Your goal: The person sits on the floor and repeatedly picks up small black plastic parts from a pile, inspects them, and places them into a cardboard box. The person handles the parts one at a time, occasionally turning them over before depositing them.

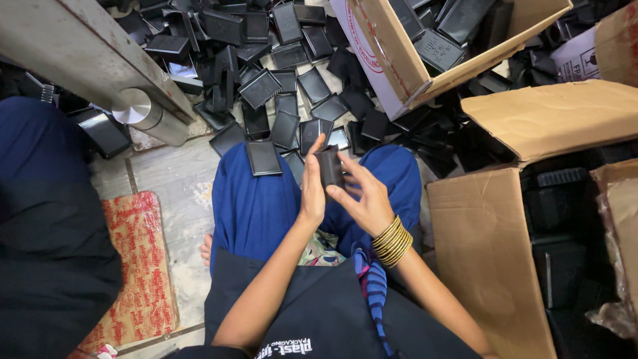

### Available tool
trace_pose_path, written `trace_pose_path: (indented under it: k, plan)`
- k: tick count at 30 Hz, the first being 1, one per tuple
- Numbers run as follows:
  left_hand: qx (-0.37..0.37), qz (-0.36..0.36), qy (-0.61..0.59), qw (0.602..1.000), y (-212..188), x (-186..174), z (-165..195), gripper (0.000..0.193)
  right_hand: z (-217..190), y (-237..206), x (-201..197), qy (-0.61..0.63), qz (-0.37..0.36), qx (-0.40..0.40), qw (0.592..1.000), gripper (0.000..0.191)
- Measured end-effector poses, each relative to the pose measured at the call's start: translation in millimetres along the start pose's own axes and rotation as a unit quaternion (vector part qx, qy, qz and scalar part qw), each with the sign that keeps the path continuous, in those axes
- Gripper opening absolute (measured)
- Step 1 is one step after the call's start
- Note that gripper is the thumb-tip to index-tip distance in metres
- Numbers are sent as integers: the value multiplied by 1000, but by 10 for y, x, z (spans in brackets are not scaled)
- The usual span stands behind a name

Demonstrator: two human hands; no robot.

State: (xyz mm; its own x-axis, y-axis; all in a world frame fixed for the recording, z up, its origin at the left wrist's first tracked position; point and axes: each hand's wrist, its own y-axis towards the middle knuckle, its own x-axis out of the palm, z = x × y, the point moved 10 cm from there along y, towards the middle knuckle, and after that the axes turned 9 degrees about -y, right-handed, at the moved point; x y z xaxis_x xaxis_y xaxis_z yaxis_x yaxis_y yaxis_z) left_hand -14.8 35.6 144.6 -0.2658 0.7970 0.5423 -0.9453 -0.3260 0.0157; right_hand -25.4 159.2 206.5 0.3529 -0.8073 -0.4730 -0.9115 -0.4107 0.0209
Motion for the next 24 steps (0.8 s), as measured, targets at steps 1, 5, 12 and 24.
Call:
trace_pose_path:
  k: [1,5,12,24]
  plan:
    - [4,6,40,999,-5,-10,4,67,1,-1,17,-10,-6,2,1000,70]
    - [-11,-8,-63,998,-8,0,-56,66,-37,-6,37,-30,-7,-17,999,69]
    - [-10,-15,-69,997,-29,0,-101,67,3,-39,55,-20,-10,-8,1000,71]
    - [114,40,157,980,67,-76,579,34,100,-22,-69,-64,27,-5,998,60]
